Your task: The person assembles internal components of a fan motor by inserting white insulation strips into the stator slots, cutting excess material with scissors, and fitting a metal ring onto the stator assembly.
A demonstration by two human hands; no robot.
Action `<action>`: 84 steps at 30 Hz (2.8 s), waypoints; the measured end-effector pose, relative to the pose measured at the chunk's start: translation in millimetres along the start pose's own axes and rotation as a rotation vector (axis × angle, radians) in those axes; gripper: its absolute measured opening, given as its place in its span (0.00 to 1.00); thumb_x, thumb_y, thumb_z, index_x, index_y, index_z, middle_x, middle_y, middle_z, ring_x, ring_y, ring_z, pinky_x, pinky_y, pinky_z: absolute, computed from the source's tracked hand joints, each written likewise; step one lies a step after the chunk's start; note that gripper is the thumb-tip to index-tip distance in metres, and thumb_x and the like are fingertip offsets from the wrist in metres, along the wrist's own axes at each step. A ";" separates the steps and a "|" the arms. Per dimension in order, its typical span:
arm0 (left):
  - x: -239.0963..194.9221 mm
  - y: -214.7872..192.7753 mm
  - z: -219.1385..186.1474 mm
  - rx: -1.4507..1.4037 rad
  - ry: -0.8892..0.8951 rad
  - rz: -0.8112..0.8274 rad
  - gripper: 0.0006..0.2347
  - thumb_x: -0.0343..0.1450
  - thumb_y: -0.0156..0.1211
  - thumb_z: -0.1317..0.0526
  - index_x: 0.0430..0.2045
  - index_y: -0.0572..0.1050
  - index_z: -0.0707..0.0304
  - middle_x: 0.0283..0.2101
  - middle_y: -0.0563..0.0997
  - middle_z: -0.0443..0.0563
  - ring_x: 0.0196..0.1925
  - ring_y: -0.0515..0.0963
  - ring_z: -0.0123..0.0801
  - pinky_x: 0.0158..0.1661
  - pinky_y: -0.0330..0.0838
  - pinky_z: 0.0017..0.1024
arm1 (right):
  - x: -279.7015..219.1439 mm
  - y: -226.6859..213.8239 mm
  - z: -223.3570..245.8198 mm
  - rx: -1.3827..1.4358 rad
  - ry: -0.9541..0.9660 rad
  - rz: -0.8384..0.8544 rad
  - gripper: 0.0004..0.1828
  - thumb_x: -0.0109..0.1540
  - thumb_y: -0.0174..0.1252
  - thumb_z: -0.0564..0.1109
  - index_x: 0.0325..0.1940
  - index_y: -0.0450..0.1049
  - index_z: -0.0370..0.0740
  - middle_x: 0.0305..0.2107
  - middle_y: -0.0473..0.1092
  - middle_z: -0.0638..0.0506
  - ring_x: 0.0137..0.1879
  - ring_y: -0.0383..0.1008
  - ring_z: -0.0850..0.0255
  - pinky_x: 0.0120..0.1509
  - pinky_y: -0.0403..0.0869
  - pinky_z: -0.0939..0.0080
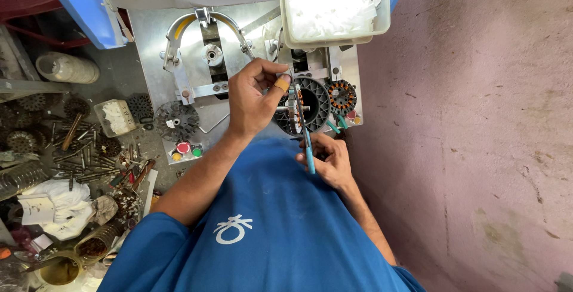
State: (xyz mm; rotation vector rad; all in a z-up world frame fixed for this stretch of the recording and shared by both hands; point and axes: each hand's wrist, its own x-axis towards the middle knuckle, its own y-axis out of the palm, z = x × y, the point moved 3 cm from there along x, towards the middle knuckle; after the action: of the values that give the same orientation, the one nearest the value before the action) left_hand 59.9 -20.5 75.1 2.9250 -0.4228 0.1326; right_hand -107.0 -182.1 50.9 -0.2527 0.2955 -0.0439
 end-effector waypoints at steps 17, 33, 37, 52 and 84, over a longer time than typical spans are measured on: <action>-7.7 8.9 -0.6 -0.075 -0.033 0.149 0.08 0.73 0.66 0.70 0.44 0.78 0.73 0.38 0.82 0.53 0.40 0.82 0.24 0.43 0.81 0.22 | 23.6 -26.1 -12.8 -0.803 0.157 -0.307 0.19 0.57 0.71 0.46 0.45 0.74 0.34 0.28 0.76 0.47 0.30 0.78 0.56 0.36 0.75 0.54; -38.7 15.5 13.8 -0.050 -0.193 0.391 0.05 0.79 0.50 0.66 0.42 0.69 0.69 0.30 0.84 0.54 0.28 0.85 0.28 0.29 0.83 0.24 | 33.8 -17.6 35.2 -0.623 0.067 -0.303 0.16 0.59 0.68 0.47 0.49 0.79 0.40 0.28 0.79 0.50 0.31 0.81 0.60 0.36 0.76 0.60; -39.3 17.3 10.9 -0.022 -0.150 0.430 0.03 0.80 0.48 0.65 0.43 0.66 0.67 0.31 0.84 0.52 0.30 0.85 0.27 0.30 0.82 0.24 | 24.6 -16.8 32.9 0.212 -0.023 -0.297 0.10 0.64 0.65 0.39 0.48 0.76 0.33 0.30 0.77 0.50 0.33 0.80 0.65 0.35 0.78 0.65; -36.4 14.3 -4.8 0.295 0.171 0.290 0.03 0.71 0.65 0.68 0.34 0.79 0.67 0.37 0.83 0.52 0.39 0.85 0.35 0.40 0.80 0.30 | 35.5 -9.5 29.5 0.341 -0.193 -0.200 0.07 0.69 0.61 0.37 0.48 0.72 0.32 0.36 0.77 0.47 0.42 0.82 0.62 0.48 0.83 0.63; -35.2 12.7 74.1 0.388 0.030 0.414 0.48 0.50 0.86 0.52 0.65 0.60 0.61 0.64 0.68 0.62 0.68 0.70 0.54 0.66 0.69 0.45 | 70.1 1.7 59.4 -0.429 -0.403 -0.310 0.07 0.64 0.61 0.34 0.47 0.76 0.34 0.39 0.75 0.44 0.44 0.78 0.49 0.47 0.76 0.54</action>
State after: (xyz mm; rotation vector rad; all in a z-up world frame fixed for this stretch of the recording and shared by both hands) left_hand 27.2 -37.2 0.6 3.1499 -1.1074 0.3497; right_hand -22.5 -171.8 85.7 -0.7217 -0.1434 -0.2339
